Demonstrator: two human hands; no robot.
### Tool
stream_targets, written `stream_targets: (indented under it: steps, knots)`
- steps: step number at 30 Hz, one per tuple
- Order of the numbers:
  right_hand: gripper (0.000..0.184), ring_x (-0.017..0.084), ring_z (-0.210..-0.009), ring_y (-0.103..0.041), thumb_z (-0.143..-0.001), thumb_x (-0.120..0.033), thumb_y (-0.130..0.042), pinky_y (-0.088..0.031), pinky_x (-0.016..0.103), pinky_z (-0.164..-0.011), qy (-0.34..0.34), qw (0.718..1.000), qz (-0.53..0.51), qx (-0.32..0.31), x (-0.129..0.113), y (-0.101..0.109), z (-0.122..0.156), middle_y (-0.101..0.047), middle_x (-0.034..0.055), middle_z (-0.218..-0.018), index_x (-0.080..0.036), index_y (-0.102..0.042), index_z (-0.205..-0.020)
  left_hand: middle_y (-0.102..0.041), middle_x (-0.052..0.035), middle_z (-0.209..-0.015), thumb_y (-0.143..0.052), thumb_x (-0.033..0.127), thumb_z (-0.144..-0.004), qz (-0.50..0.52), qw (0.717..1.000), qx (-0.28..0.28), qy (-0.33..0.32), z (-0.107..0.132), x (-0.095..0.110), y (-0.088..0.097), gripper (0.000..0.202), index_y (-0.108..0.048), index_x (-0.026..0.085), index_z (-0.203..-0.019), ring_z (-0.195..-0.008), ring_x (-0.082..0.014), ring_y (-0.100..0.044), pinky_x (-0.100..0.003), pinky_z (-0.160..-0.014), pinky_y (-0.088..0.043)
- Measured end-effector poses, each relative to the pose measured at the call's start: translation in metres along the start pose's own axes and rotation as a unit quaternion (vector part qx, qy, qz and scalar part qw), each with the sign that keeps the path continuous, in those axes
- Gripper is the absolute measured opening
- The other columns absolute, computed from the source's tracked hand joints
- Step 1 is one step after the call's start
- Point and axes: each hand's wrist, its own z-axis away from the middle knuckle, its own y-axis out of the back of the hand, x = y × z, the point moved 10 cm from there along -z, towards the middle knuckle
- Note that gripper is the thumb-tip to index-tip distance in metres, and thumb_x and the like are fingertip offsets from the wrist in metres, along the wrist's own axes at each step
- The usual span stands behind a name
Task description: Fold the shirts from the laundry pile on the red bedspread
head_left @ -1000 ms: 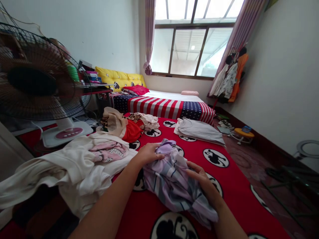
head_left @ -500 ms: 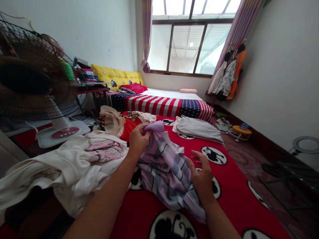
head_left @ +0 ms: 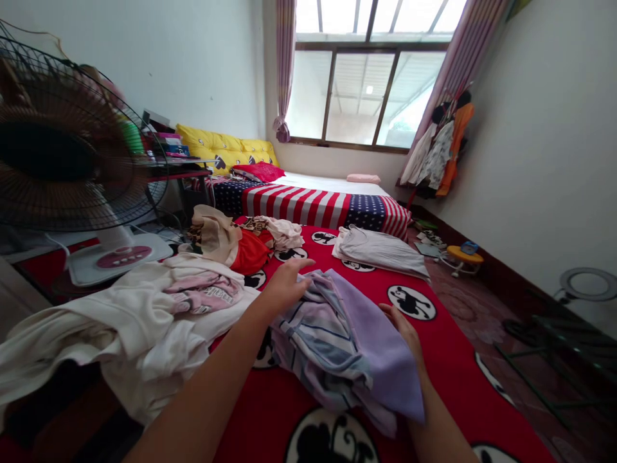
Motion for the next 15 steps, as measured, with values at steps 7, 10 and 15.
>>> stream_targets:
  steps: [7, 10, 15]
  knots:
    - [0.06, 0.026, -0.078, -0.068, -0.071, -0.073, -0.051, -0.053, 0.037, -0.067, -0.161, 0.96, -0.171, -0.149, 0.021, -0.025, 0.003, -0.072, 0.0104, -0.086, -0.019, -0.069, -0.089, -0.064, -0.0107, -0.12, -0.074, 0.032, -0.064, -0.127, 0.989, -0.067, 0.022, -0.001, -0.059, -0.02, 0.068, -0.057, 0.019, -0.128, -0.11, -0.0266, -0.059, -0.033, -0.093, -0.045]
    - [0.057, 0.026, -0.096, -0.064, -0.06, -0.047, -0.077, -0.05, 0.036, -0.081, -0.109, 0.96, -0.079, -0.247, 0.0, -0.035, 0.019, -0.071, 0.0077, -0.103, -0.022, -0.067, -0.11, -0.073, -0.0034, -0.09, -0.07, 0.034, -0.066, -0.124, 0.987, -0.097, 0.016, 0.0, -0.051, -0.027, 0.029, -0.073, 0.022, -0.092, -0.087, -0.0221, -0.065, -0.027, -0.078, -0.047]
    - [0.033, 0.024, -0.081, -0.064, -0.06, -0.03, -0.074, -0.05, 0.034, -0.074, -0.116, 0.984, -0.058, -0.125, 0.006, -0.001, 0.009, -0.071, 0.0045, -0.084, -0.017, -0.071, -0.091, -0.068, -0.0025, -0.066, -0.064, 0.042, -0.07, 0.104, 0.989, 0.014, 0.108, -0.008, -0.053, 0.004, 0.027, -0.07, 0.015, -0.073, -0.068, -0.0197, -0.063, -0.027, -0.064, -0.048]
